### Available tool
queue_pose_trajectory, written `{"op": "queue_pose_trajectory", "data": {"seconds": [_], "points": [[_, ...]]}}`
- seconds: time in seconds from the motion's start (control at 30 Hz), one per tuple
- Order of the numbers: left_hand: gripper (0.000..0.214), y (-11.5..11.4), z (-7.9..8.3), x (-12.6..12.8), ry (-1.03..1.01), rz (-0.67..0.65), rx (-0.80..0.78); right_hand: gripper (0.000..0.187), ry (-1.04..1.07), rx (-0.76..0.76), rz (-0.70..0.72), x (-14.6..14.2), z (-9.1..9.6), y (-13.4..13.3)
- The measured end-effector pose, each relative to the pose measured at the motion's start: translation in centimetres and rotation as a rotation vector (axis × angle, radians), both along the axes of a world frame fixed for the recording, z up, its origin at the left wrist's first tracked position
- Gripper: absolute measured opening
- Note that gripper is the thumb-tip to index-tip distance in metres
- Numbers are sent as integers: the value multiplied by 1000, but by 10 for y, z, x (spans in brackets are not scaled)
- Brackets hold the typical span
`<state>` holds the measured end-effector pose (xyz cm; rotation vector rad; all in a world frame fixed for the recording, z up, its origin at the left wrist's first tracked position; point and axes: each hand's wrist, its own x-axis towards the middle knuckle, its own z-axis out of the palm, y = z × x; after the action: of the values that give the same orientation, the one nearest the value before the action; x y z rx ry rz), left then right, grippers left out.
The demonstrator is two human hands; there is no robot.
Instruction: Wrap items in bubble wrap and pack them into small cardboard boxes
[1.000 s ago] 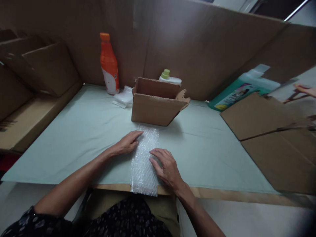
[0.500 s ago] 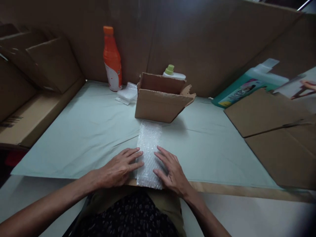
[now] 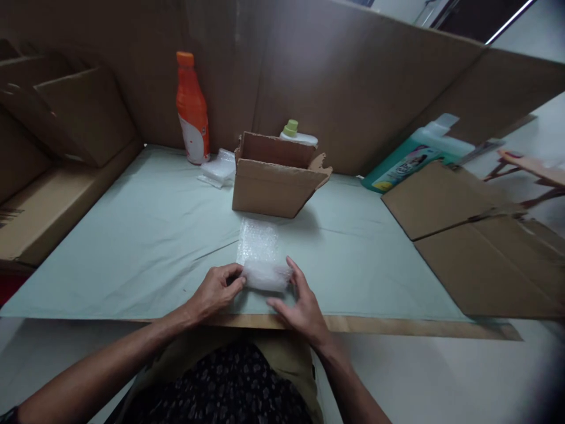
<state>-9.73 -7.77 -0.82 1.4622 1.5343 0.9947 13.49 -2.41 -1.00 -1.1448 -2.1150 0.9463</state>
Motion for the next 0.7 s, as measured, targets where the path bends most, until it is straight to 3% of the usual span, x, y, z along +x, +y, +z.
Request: {"op": "queue_pose_trajectory", "data": {"seconds": [0.07, 0.17, 0.33, 0.43, 0.5, 0.57, 0.63, 0.7], "points": [[40, 4, -1, 3, -4, 73, -16, 63, 12, -30, -57, -22, -10, 16], [55, 10, -6, 5, 124, 122, -23, 62, -112, -1, -64, -38, -13, 28], [56, 20, -11, 4, 368, 129, -80, 63, -198, 478, -109, -20, 1, 5], [59, 22, -13, 2, 459, 116, -82, 54, -260, 572, 110, -17, 6, -4], [55, 19, -13, 2, 519, 153, 25, 45, -335, 543, 242, -22, 3, 0], [50, 11, -13, 1, 576, 168, 228, 35, -364, 533, 281, -29, -1, 8], [47, -1, -13, 1, 615, 84, 430, 28, -340, 527, 290, -32, -1, 16], [45, -13, -12, 1, 607, -49, 518, 26, -299, 471, 314, -31, 4, 18]]}}
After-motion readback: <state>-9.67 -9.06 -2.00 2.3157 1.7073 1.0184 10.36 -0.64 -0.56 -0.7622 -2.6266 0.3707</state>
